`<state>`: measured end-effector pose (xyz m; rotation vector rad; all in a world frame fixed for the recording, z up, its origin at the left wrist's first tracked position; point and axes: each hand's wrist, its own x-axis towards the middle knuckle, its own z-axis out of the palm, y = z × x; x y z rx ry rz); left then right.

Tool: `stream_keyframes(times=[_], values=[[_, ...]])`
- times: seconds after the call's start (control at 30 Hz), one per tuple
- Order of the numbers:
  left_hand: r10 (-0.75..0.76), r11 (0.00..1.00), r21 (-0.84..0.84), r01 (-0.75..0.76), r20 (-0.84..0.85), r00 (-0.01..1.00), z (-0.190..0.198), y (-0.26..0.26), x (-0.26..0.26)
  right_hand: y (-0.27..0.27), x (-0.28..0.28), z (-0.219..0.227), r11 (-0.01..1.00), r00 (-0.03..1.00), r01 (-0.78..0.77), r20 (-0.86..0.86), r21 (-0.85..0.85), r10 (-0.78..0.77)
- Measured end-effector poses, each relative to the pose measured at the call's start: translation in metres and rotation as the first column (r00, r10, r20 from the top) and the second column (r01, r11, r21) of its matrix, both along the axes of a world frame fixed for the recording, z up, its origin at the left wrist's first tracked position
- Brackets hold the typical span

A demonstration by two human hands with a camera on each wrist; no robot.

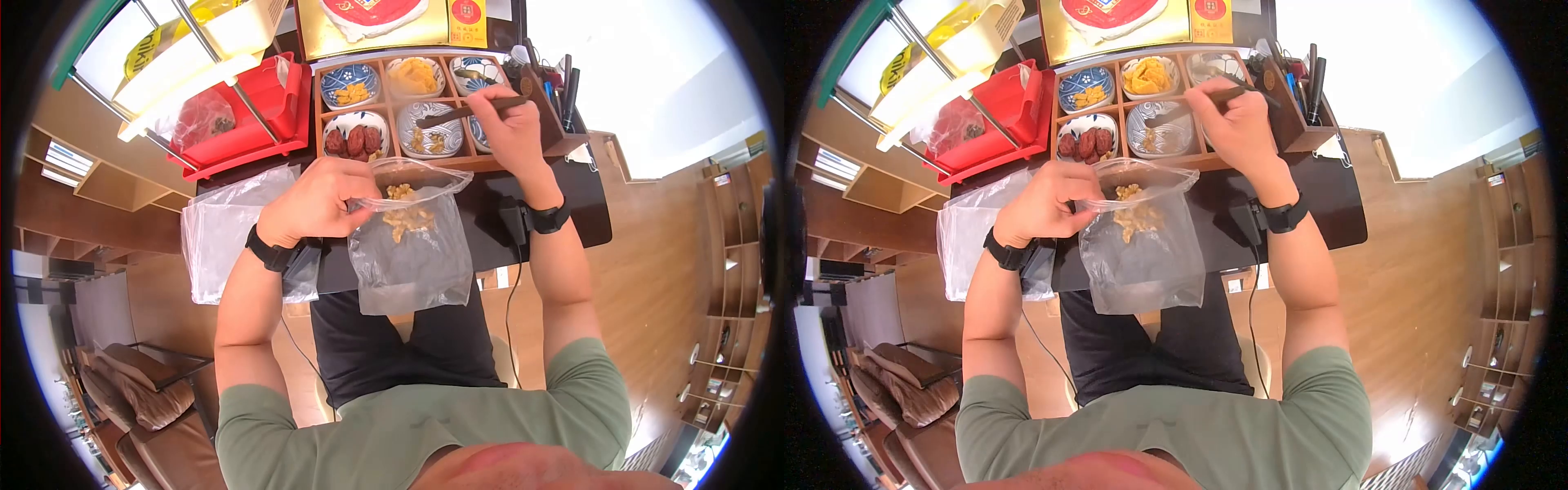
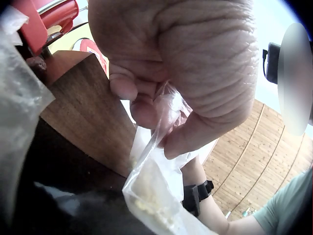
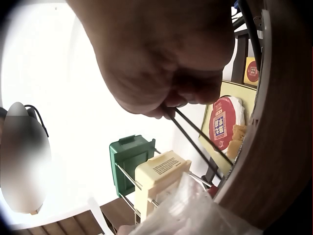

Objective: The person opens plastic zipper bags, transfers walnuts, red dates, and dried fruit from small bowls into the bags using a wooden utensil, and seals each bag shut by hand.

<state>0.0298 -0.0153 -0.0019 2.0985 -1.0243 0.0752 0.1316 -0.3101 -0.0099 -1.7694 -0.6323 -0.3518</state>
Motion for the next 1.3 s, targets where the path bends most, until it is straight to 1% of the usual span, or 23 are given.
stream_keyframes(times=[0.1, 0.13, 0.2, 0.33, 0.4, 0.53, 0.63, 0.7, 0.73, 0.77, 0.8, 0.83, 0.87, 0.9, 0.97, 1.0, 1.03, 1.1, 1.13, 1.17, 1.23, 1.27, 1.3], values=[[0.002, 1.0, 0.006, -0.002, -0.002, 1.0, -0.001, 0.001, 0.001, 0.004, 0.001, -0.007, 0.998, 0.998, -0.045, 0.031, -0.04, 0.047], [0.004, 1.0, 0.007, -0.004, -0.002, 1.0, -0.001, 0.001, 0.001, 0.004, 0.001, -0.006, 0.998, 0.998, -0.044, 0.033, -0.039, 0.046], [0.002, 1.0, 0.003, -0.002, 0.015, 1.0, -0.001, 0.001, 0.003, 0.005, -0.001, -0.004, 0.993, 0.998, -0.039, 0.054, -0.107, 0.045], [0.01, 1.0, 0.008, -0.01, 0.012, 1.0, -0.001, 0.0, 0.0, 0.004, -0.001, -0.007, 0.985, 0.998, -0.042, 0.032, -0.17, 0.048], [0.013, 1.0, 0.008, -0.013, 0.017, 1.0, -0.001, 0.0, 0.0, 0.006, 0.002, -0.009, 0.987, 0.989, -0.096, 0.096, -0.127, 0.109], [0.016, 1.0, 0.013, -0.016, 0.01, 1.0, -0.001, 0.0, 0.0, 0.01, 0.001, -0.007, 0.99, 0.982, -0.126, 0.133, -0.068, 0.134], [0.005, 1.0, 0.002, -0.005, 0.016, 1.0, -0.003, 0.001, 0.001, 0.005, 0.001, -0.006, 0.989, 0.98, -0.113, 0.154, -0.092, 0.126], [0.0, 1.0, -0.001, 0.0, 0.027, 1.0, -0.003, 0.001, 0.002, 0.002, 0.004, -0.006, 0.996, 0.987, -0.043, 0.152, -0.076, 0.054], [-0.005, 1.0, -0.004, 0.005, 0.036, 0.999, -0.004, 0.001, 0.002, 0.002, -0.002, 0.001, 1.0, 0.991, -0.016, 0.132, -0.012, 0.018], [0.007, 1.0, -0.005, -0.007, 0.025, 1.0, -0.005, 0.001, 0.0, -0.001, -0.001, 0.002, 0.997, 0.997, -0.048, 0.057, 0.06, 0.045], [0.002, 1.0, -0.016, -0.002, 0.043, 0.999, -0.004, 0.001, 0.001, -0.007, 0.002, 0.003, 0.975, 0.987, -0.148, -0.033, 0.167, 0.156], [-0.001, 1.0, -0.027, 0.002, 0.059, 0.998, -0.005, 0.001, 0.002, -0.009, 0.004, 0.003, 0.931, 0.955, -0.233, -0.112, 0.281, 0.273], [-0.001, 1.0, -0.031, 0.004, 0.081, 0.997, -0.007, 0.001, 0.002, -0.01, 0.003, 0.002, 0.86, 0.908, -0.339, -0.106, 0.383, 0.405], [0.01, 0.999, -0.031, -0.007, 0.075, 0.997, -0.007, 0.001, 0.001, -0.009, -0.003, 0.004, 0.856, 0.903, -0.346, -0.111, 0.385, 0.415], [0.016, 1.0, -0.021, -0.015, 0.05, 0.999, -0.006, 0.001, 0.0, -0.011, -0.011, 0.008, 0.875, 0.87, -0.428, -0.159, 0.227, 0.467], [0.015, 1.0, -0.018, -0.015, 0.054, 0.998, -0.006, 0.001, 0.0, -0.007, -0.012, 0.01, 0.886, 0.885, -0.463, -0.032, 0.037, 0.464], [0.016, 1.0, -0.018, -0.015, 0.054, 0.998, -0.006, 0.001, 0.0, -0.006, -0.012, 0.009, 0.886, 0.885, -0.463, -0.033, 0.037, 0.464], [0.018, 1.0, -0.015, -0.017, 0.06, 0.998, -0.007, 0.001, 0.001, -0.006, -0.013, 0.006, 0.845, 0.819, -0.518, -0.208, 0.129, 0.534], [0.015, 1.0, -0.016, -0.014, 0.059, 0.998, -0.007, 0.001, 0.001, -0.008, -0.012, 0.009, 0.897, 0.87, -0.433, -0.221, 0.087, 0.441], [0.016, 1.0, -0.021, -0.015, 0.067, 0.998, -0.007, 0.001, 0.001, -0.011, -0.008, 0.007, 0.899, 0.871, -0.431, -0.222, 0.085, 0.438], [0.019, 0.999, -0.029, -0.017, 0.077, 0.997, -0.007, 0.001, 0.001, -0.014, 0.005, 0.006, 0.873, 0.889, -0.357, -0.166, 0.332, 0.426], [0.016, 1.0, -0.016, -0.016, 0.058, 0.998, -0.006, 0.001, 0.0, -0.016, 0.008, 0.005, 0.902, 0.928, -0.308, -0.114, 0.303, 0.355], [0.014, 1.0, -0.002, -0.013, 0.038, 0.999, -0.005, 0.002, 0.0, -0.017, 0.009, 0.005, 0.903, 0.928, -0.307, -0.114, 0.302, 0.354]])
